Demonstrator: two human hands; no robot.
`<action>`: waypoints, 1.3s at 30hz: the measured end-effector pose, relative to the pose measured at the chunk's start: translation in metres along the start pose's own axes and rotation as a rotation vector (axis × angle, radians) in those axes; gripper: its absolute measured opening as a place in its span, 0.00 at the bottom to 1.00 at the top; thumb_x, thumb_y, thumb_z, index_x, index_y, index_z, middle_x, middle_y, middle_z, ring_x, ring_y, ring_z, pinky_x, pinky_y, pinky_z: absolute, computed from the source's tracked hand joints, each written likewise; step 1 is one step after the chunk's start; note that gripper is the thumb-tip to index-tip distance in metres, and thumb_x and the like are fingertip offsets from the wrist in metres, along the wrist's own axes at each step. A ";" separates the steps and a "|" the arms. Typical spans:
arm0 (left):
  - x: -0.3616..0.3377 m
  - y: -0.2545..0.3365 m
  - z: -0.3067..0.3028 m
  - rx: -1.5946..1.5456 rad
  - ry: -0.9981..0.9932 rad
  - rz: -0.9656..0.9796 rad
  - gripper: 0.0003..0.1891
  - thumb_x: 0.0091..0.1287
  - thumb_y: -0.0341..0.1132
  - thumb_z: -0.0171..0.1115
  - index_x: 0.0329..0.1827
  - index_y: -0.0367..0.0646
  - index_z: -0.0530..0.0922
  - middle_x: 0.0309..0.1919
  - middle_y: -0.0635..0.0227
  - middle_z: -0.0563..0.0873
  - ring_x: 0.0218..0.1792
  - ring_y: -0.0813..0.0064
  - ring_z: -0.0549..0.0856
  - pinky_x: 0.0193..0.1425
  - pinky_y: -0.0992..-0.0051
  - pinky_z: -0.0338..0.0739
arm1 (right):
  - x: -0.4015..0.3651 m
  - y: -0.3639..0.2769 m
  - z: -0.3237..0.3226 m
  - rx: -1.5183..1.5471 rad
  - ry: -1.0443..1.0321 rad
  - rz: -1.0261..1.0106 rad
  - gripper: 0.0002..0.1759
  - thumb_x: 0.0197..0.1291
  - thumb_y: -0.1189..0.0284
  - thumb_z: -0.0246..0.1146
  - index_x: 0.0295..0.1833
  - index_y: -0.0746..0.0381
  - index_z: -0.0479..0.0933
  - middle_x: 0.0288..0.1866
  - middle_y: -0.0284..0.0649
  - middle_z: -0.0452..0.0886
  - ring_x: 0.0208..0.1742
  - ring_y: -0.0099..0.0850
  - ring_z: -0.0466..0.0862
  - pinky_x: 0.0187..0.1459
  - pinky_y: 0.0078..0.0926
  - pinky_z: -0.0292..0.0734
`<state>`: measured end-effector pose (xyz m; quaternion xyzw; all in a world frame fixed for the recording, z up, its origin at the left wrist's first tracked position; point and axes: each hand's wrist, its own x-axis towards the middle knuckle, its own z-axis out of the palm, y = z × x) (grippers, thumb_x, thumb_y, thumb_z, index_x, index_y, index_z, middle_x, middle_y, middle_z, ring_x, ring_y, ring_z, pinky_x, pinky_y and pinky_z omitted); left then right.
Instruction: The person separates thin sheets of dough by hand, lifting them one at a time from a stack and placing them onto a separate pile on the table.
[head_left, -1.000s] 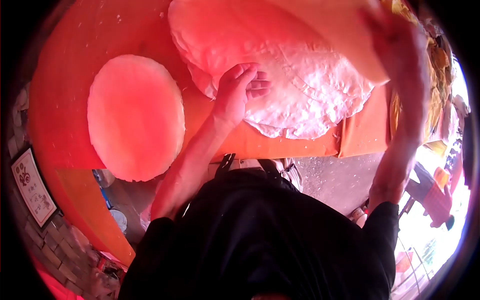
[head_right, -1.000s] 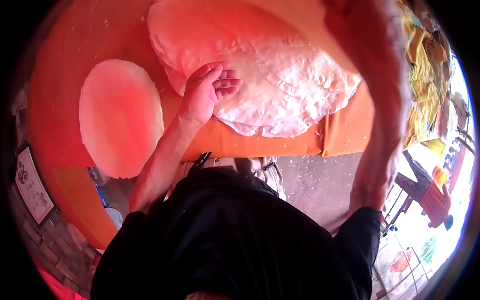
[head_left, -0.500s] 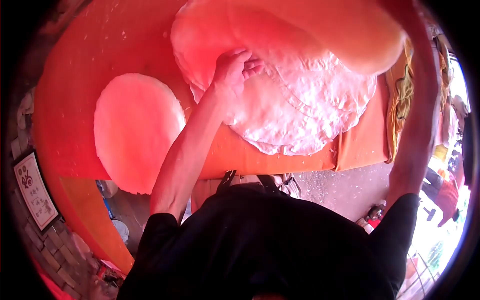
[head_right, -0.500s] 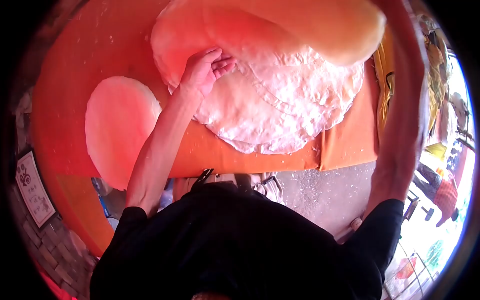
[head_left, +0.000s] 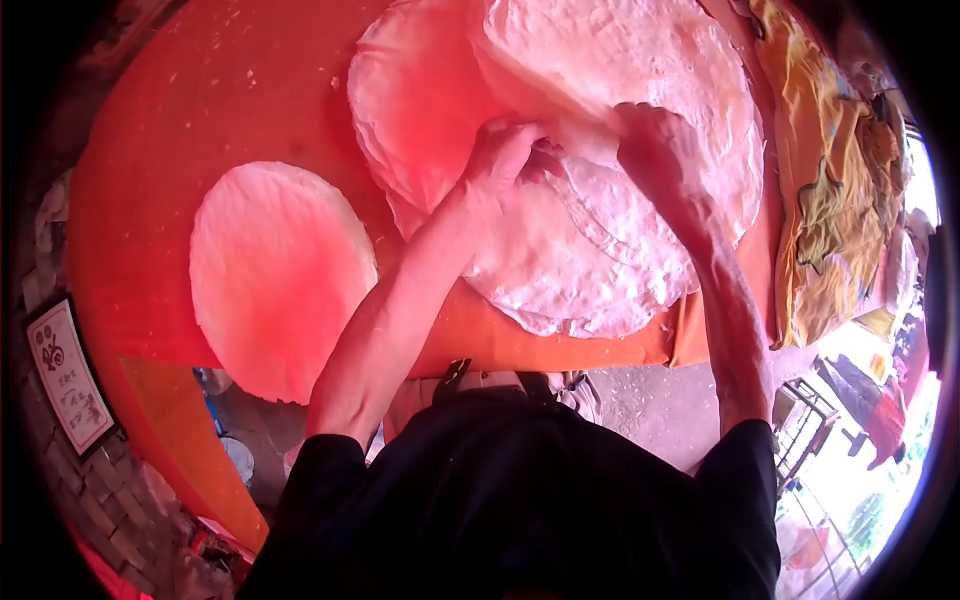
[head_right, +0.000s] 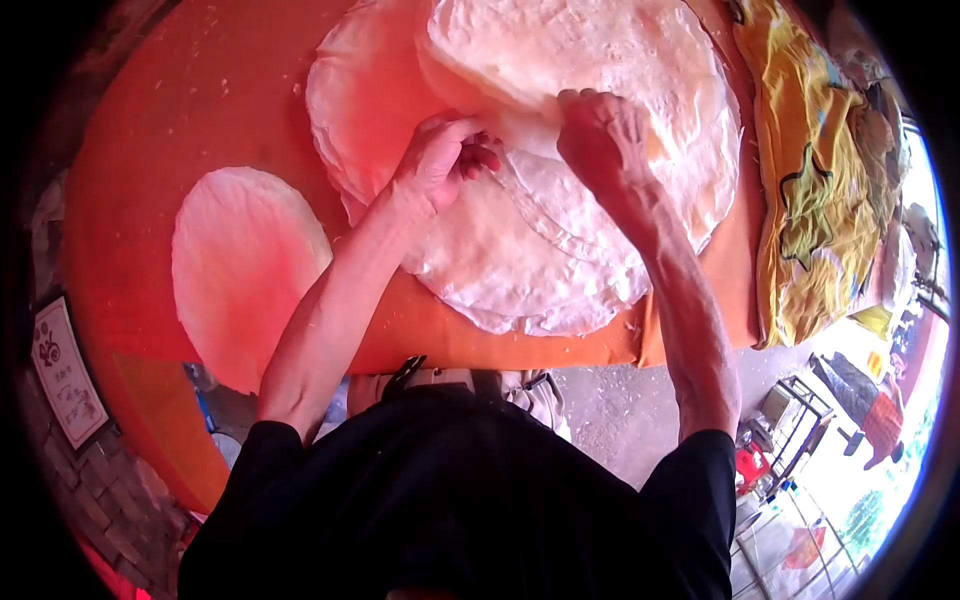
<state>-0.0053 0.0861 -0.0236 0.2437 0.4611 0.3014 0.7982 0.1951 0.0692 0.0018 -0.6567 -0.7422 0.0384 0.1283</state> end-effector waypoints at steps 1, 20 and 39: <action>0.000 -0.005 0.000 -0.020 -0.014 0.009 0.07 0.67 0.36 0.56 0.37 0.42 0.78 0.30 0.63 0.86 0.20 0.75 0.81 0.20 0.81 0.66 | -0.002 -0.007 -0.008 -0.001 -0.008 0.034 0.07 0.52 0.75 0.57 0.33 0.59 0.80 0.30 0.48 0.83 0.32 0.47 0.83 0.34 0.44 0.75; -0.008 0.003 -0.004 -0.006 -0.127 0.085 0.11 0.70 0.39 0.54 0.45 0.42 0.80 0.37 0.68 0.87 0.35 0.77 0.85 0.34 0.81 0.71 | 0.000 -0.026 0.025 -0.081 0.166 -0.049 0.06 0.54 0.71 0.62 0.38 0.57 0.79 0.35 0.42 0.82 0.40 0.41 0.82 0.37 0.44 0.75; -0.048 -0.066 0.022 0.032 -0.044 -0.087 0.10 0.70 0.35 0.57 0.48 0.38 0.75 0.41 0.63 0.85 0.41 0.70 0.87 0.41 0.77 0.79 | 0.018 0.006 -0.091 0.004 -0.011 0.132 0.10 0.58 0.68 0.62 0.34 0.65 0.80 0.29 0.56 0.80 0.31 0.47 0.82 0.34 0.42 0.73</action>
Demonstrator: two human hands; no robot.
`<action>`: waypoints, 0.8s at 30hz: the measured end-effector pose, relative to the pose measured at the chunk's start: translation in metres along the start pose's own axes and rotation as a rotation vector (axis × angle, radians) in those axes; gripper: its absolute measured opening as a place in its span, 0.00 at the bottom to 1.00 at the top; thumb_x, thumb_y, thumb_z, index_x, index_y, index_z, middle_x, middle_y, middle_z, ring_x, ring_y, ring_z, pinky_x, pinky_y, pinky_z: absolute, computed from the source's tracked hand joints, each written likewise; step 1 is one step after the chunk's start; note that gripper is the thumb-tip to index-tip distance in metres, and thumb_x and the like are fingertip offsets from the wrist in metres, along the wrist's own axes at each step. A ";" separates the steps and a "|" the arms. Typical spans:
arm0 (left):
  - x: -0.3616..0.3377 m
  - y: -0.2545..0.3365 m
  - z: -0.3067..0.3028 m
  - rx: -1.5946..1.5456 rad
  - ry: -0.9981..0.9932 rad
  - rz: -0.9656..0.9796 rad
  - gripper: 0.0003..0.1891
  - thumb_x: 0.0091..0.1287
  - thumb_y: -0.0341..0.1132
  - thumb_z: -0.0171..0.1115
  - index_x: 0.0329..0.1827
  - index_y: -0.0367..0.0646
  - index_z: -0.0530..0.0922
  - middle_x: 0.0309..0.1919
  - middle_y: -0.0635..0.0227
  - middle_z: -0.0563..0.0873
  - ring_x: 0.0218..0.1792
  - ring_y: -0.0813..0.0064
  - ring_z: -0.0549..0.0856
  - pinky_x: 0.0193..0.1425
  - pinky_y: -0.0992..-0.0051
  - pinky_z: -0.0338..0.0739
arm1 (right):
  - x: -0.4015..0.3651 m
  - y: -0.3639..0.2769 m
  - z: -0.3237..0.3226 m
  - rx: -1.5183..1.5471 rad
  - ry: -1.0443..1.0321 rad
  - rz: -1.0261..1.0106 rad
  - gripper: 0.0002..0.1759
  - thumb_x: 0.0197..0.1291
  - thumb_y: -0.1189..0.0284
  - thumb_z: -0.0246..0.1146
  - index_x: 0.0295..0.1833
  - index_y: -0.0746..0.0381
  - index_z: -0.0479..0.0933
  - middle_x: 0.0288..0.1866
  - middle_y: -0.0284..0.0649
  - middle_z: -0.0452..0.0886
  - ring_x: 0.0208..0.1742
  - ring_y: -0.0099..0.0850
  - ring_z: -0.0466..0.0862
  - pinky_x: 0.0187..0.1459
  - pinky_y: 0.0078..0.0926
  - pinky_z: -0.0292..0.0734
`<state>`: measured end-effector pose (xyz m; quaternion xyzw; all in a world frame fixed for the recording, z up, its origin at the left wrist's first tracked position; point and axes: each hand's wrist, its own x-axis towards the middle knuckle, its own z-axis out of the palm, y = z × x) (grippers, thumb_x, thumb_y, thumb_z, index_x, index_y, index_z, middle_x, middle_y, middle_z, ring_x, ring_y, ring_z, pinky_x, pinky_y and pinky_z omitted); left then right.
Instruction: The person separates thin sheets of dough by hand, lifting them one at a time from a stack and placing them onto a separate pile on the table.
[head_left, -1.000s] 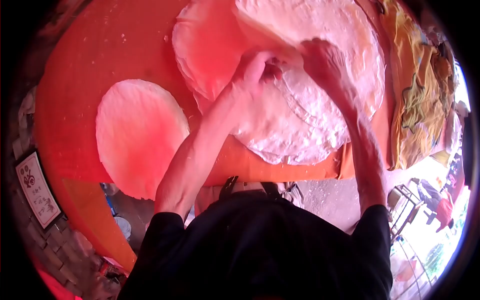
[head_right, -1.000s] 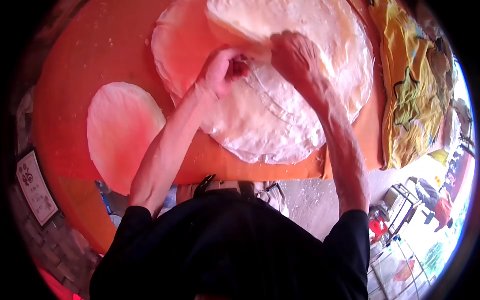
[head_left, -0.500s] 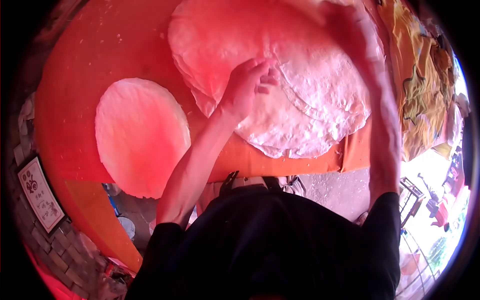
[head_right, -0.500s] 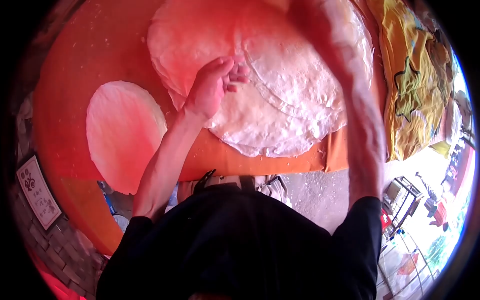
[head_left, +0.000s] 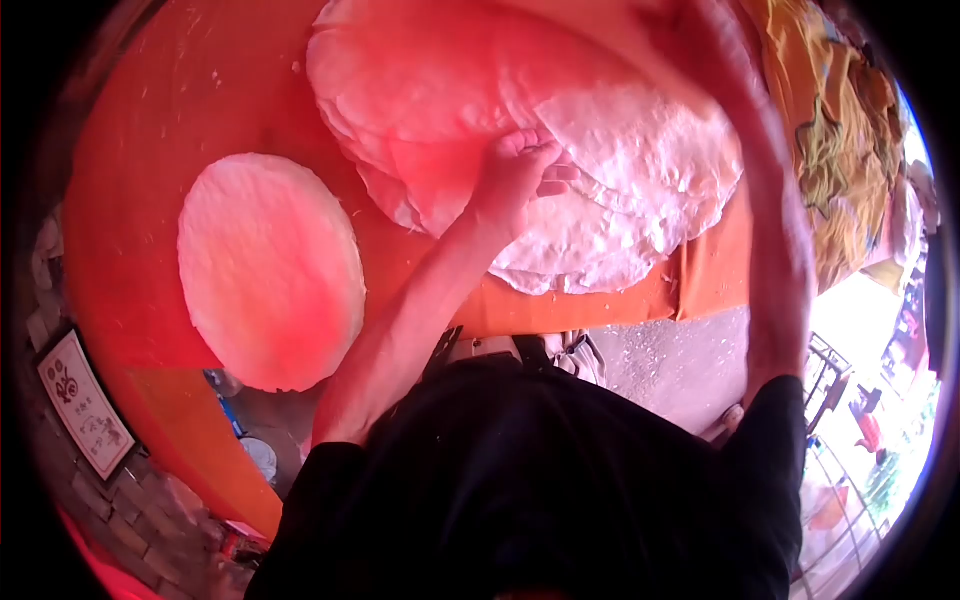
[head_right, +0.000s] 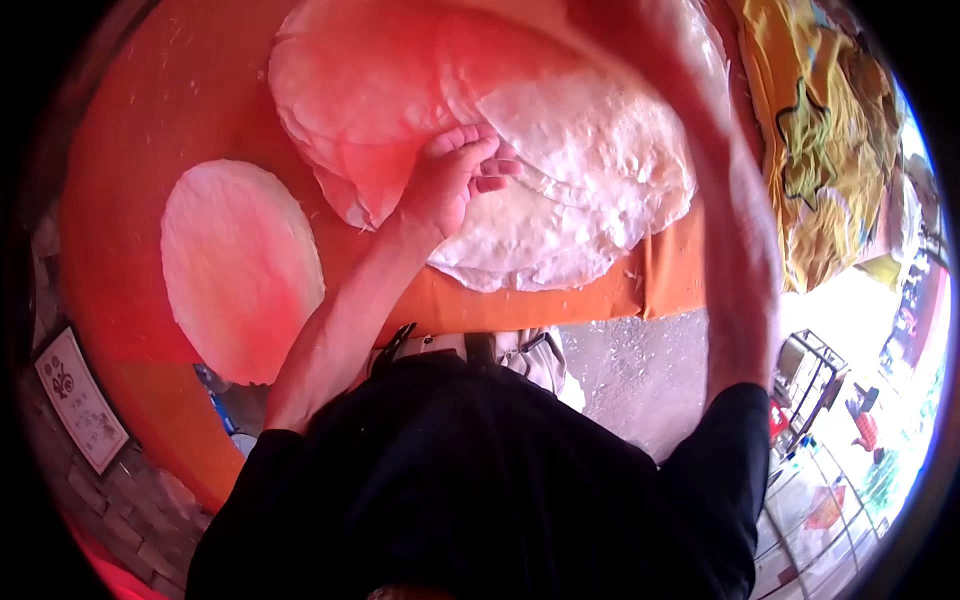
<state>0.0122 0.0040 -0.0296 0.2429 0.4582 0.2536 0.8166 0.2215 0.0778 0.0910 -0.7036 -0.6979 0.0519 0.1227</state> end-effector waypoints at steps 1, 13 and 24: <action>0.001 0.001 0.002 -0.026 0.011 0.004 0.09 0.70 0.36 0.57 0.45 0.39 0.76 0.39 0.63 0.85 0.39 0.71 0.87 0.40 0.78 0.79 | 0.014 -0.001 -0.031 -0.127 0.163 -0.025 0.10 0.55 0.69 0.64 0.35 0.66 0.81 0.28 0.57 0.80 0.31 0.52 0.81 0.33 0.44 0.72; 0.010 -0.007 0.026 0.080 0.006 -0.016 0.05 0.63 0.31 0.56 0.33 0.39 0.78 0.25 0.65 0.84 0.14 0.79 0.78 0.17 0.79 0.66 | -0.121 0.067 0.068 -0.153 -0.074 -0.126 0.11 0.45 0.80 0.56 0.37 0.60 0.78 0.34 0.43 0.81 0.36 0.43 0.82 0.36 0.41 0.77; 0.004 0.012 0.045 -0.093 -0.115 0.031 0.07 0.67 0.32 0.57 0.40 0.40 0.80 0.31 0.66 0.86 0.17 0.78 0.80 0.15 0.84 0.61 | -0.134 0.024 0.048 0.027 0.044 -0.068 0.12 0.52 0.77 0.60 0.45 0.60 0.80 0.34 0.42 0.80 0.42 0.43 0.80 0.41 0.38 0.77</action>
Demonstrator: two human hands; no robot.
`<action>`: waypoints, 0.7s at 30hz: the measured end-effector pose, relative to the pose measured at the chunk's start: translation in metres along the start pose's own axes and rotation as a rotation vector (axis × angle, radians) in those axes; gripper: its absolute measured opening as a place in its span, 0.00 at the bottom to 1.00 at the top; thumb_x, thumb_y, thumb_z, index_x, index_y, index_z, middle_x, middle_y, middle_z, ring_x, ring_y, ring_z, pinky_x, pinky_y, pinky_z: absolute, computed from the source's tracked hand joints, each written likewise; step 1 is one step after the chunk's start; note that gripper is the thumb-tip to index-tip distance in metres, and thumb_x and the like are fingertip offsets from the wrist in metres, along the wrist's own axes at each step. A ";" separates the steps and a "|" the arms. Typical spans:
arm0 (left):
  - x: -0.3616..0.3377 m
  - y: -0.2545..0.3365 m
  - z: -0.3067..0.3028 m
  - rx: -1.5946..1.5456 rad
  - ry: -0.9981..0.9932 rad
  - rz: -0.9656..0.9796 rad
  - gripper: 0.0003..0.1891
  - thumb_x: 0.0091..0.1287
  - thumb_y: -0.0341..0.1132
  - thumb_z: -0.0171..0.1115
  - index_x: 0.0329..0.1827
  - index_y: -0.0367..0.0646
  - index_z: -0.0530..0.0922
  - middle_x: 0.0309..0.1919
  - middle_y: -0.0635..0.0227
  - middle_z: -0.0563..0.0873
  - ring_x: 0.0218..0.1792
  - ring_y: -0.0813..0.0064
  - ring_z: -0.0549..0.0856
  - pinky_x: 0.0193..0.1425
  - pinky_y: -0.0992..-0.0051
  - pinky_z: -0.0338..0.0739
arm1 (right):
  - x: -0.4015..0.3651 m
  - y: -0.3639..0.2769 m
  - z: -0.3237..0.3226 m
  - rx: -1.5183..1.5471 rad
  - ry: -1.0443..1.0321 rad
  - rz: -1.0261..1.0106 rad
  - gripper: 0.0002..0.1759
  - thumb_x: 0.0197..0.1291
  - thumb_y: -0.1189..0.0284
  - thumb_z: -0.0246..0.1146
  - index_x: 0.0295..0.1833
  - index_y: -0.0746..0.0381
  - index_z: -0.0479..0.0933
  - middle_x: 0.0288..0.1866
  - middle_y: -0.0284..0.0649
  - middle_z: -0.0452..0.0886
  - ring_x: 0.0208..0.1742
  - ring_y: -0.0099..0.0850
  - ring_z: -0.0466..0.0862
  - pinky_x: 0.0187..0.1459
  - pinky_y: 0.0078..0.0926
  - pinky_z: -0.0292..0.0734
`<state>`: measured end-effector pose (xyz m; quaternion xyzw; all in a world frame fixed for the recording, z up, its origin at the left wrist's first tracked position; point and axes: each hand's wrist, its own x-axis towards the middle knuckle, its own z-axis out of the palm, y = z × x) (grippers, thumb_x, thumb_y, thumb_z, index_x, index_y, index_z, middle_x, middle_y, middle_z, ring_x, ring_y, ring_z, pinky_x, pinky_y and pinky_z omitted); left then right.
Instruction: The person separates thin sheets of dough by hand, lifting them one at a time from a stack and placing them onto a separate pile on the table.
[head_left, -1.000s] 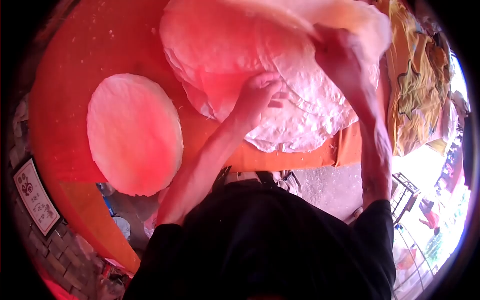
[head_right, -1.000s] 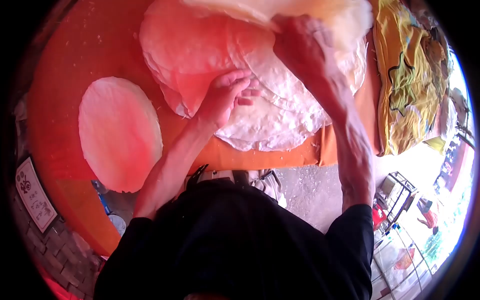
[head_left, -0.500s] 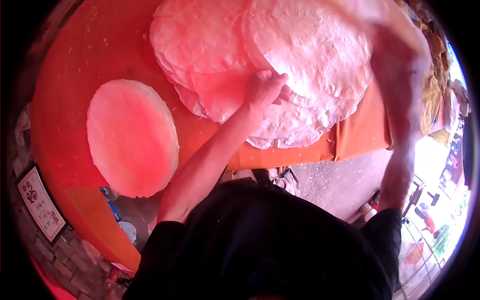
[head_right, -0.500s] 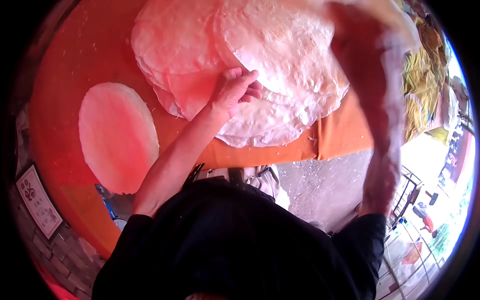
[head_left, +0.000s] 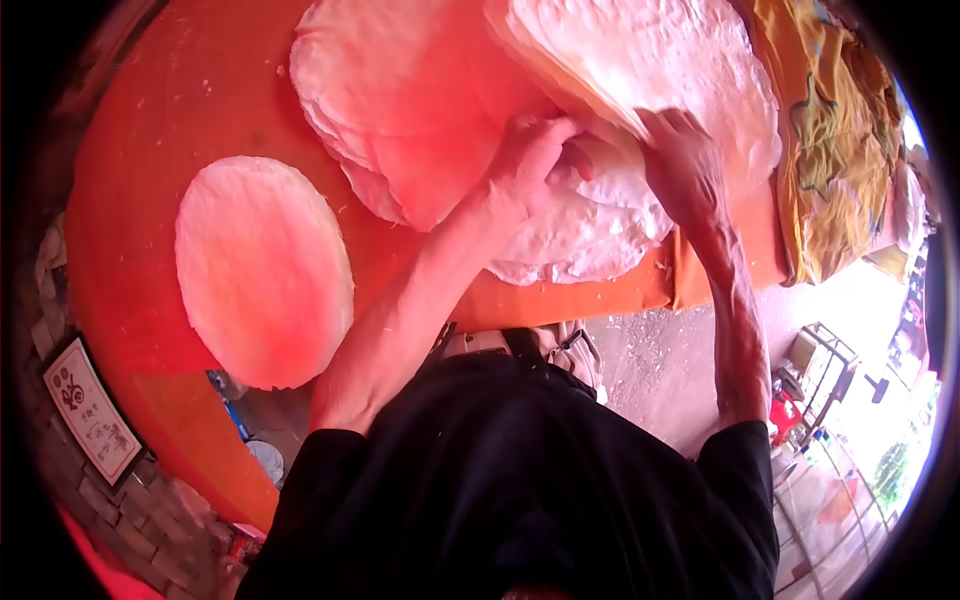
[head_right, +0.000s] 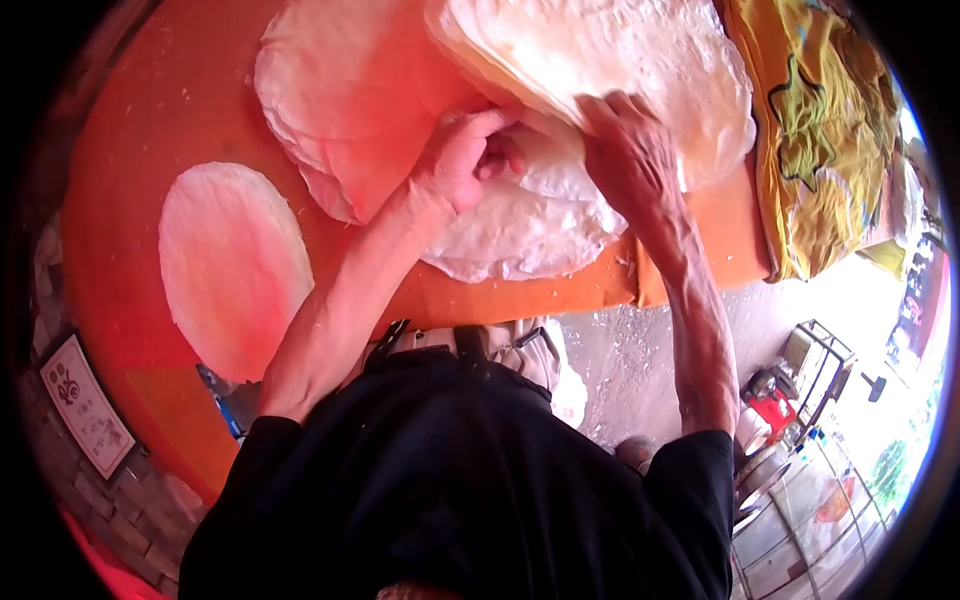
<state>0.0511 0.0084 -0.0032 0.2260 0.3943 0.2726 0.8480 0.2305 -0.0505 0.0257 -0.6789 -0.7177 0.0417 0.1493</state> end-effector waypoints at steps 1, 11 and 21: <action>0.000 -0.002 0.001 0.012 -0.022 0.000 0.07 0.67 0.32 0.57 0.40 0.40 0.80 0.31 0.67 0.86 0.17 0.78 0.80 0.15 0.84 0.61 | 0.003 -0.004 0.001 0.035 0.020 -0.011 0.11 0.54 0.75 0.61 0.45 0.60 0.80 0.36 0.43 0.80 0.43 0.44 0.80 0.43 0.39 0.77; -0.016 -0.002 -0.014 0.164 -0.019 0.041 0.09 0.68 0.37 0.60 0.46 0.43 0.80 0.36 0.71 0.85 0.26 0.79 0.83 0.23 0.85 0.66 | 0.002 0.005 0.023 -0.018 0.114 -0.015 0.17 0.47 0.79 0.58 0.45 0.58 0.81 0.39 0.45 0.82 0.42 0.44 0.81 0.40 0.37 0.78; -0.039 -0.019 -0.055 0.138 0.204 -0.040 0.10 0.69 0.34 0.57 0.48 0.40 0.78 0.39 0.65 0.86 0.33 0.72 0.88 0.24 0.82 0.70 | -0.019 -0.032 0.034 -0.034 -0.030 0.017 0.10 0.45 0.81 0.57 0.35 0.59 0.75 0.32 0.41 0.76 0.38 0.43 0.79 0.35 0.43 0.76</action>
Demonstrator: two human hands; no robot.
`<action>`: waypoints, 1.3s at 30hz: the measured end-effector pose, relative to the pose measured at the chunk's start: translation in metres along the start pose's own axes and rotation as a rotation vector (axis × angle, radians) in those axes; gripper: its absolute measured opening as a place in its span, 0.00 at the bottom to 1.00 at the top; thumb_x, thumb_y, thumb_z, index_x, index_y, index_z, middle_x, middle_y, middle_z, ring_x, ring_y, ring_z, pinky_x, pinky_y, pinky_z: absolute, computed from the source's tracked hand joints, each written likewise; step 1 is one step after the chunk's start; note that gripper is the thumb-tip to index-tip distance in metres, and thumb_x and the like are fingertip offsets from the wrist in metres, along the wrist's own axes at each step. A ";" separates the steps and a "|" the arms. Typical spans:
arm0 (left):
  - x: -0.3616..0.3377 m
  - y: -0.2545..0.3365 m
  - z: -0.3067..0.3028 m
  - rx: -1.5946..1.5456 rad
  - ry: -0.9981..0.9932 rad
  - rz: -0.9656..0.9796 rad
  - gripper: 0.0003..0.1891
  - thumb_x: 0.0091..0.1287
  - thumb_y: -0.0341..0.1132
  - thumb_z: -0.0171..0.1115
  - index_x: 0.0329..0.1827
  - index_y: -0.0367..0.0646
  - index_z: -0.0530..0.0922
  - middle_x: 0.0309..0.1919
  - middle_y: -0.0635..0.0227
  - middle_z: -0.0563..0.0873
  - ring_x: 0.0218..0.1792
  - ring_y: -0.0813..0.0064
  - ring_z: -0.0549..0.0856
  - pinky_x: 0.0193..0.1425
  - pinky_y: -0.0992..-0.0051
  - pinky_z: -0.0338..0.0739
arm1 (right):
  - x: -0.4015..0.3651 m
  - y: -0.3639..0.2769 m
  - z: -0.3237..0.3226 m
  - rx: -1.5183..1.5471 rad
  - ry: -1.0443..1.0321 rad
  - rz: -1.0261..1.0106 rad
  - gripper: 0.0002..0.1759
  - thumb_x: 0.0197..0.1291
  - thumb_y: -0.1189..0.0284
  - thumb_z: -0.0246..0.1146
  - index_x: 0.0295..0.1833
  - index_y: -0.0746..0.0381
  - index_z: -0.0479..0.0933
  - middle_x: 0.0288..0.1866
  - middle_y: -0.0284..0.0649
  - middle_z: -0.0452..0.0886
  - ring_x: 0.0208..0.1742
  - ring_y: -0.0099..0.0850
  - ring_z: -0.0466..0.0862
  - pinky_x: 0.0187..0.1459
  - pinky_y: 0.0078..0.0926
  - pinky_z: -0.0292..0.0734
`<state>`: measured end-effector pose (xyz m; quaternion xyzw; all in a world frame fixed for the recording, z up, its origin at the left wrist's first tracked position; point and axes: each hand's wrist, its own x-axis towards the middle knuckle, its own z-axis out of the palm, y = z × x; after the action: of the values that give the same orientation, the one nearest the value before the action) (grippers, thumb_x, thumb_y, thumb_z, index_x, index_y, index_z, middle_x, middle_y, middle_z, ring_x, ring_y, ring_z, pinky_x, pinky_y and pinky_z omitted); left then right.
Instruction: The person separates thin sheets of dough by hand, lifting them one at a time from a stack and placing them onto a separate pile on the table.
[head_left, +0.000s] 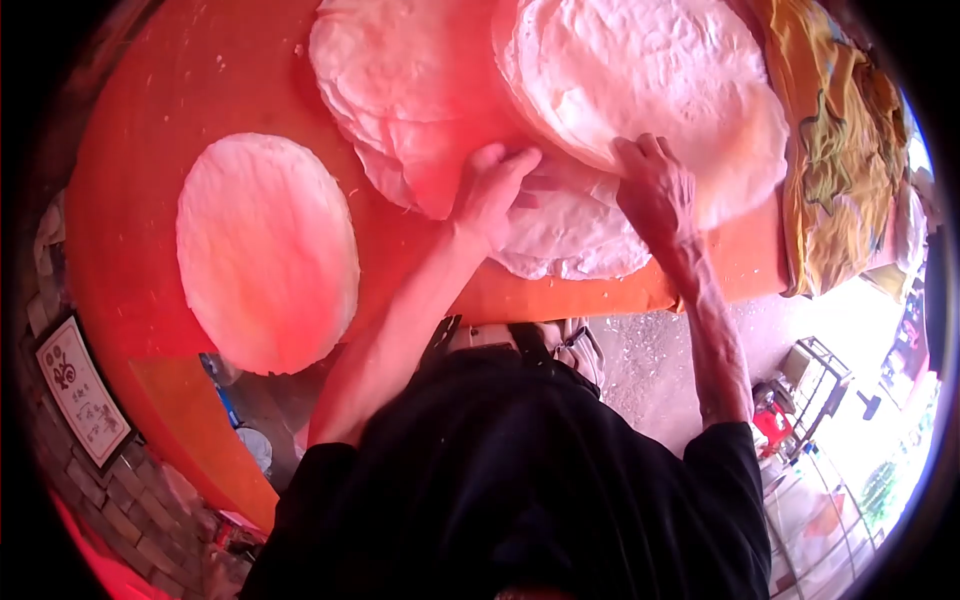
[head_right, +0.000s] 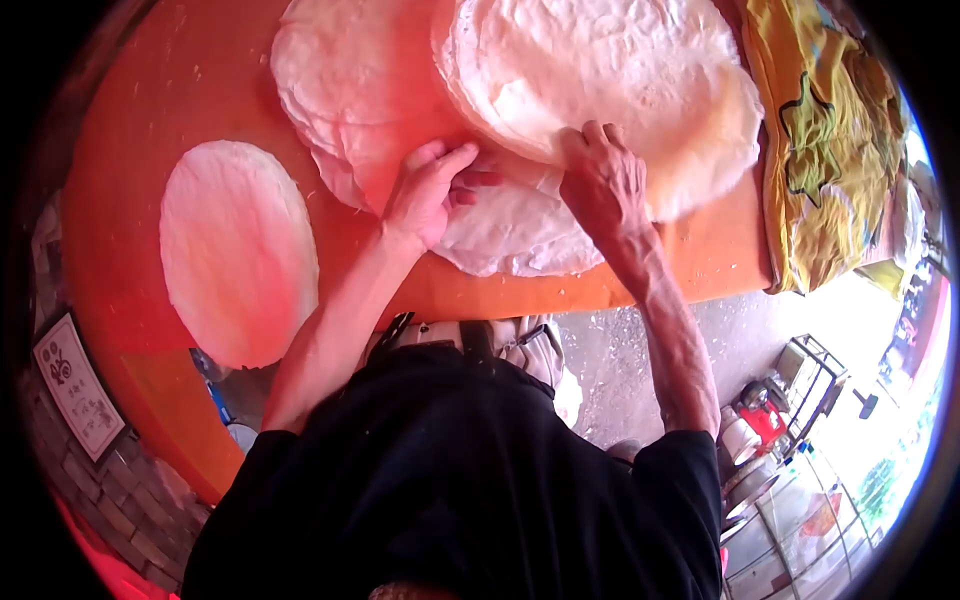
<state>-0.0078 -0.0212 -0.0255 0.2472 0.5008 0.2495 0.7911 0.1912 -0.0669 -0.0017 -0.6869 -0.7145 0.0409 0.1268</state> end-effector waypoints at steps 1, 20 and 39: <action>0.003 -0.002 0.000 -0.009 -0.012 0.015 0.09 0.69 0.34 0.57 0.48 0.40 0.78 0.38 0.65 0.86 0.32 0.73 0.88 0.24 0.83 0.70 | -0.004 -0.002 -0.004 -0.002 -0.011 0.002 0.09 0.46 0.79 0.59 0.36 0.59 0.75 0.34 0.41 0.77 0.39 0.43 0.79 0.35 0.43 0.76; -0.016 0.002 0.000 -0.444 -0.201 0.086 0.17 0.71 0.42 0.57 0.54 0.38 0.77 0.46 0.62 0.85 0.46 0.72 0.84 0.51 0.67 0.81 | -0.066 -0.019 -0.014 0.039 -0.066 -0.052 0.20 0.43 0.82 0.58 0.47 0.62 0.77 0.40 0.40 0.78 0.44 0.39 0.78 0.40 0.38 0.74; -0.043 -0.032 -0.002 -0.385 -0.423 0.149 0.12 0.73 0.35 0.54 0.53 0.37 0.75 0.42 0.64 0.84 0.41 0.70 0.86 0.44 0.69 0.87 | -0.032 -0.070 -0.042 0.235 0.087 0.066 0.03 0.54 0.74 0.62 0.32 0.62 0.76 0.32 0.45 0.81 0.34 0.43 0.82 0.32 0.39 0.78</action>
<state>-0.0209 -0.0728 -0.0182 0.1754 0.2487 0.3403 0.8897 0.1337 -0.1077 0.0511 -0.6915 -0.6755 0.0986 0.2361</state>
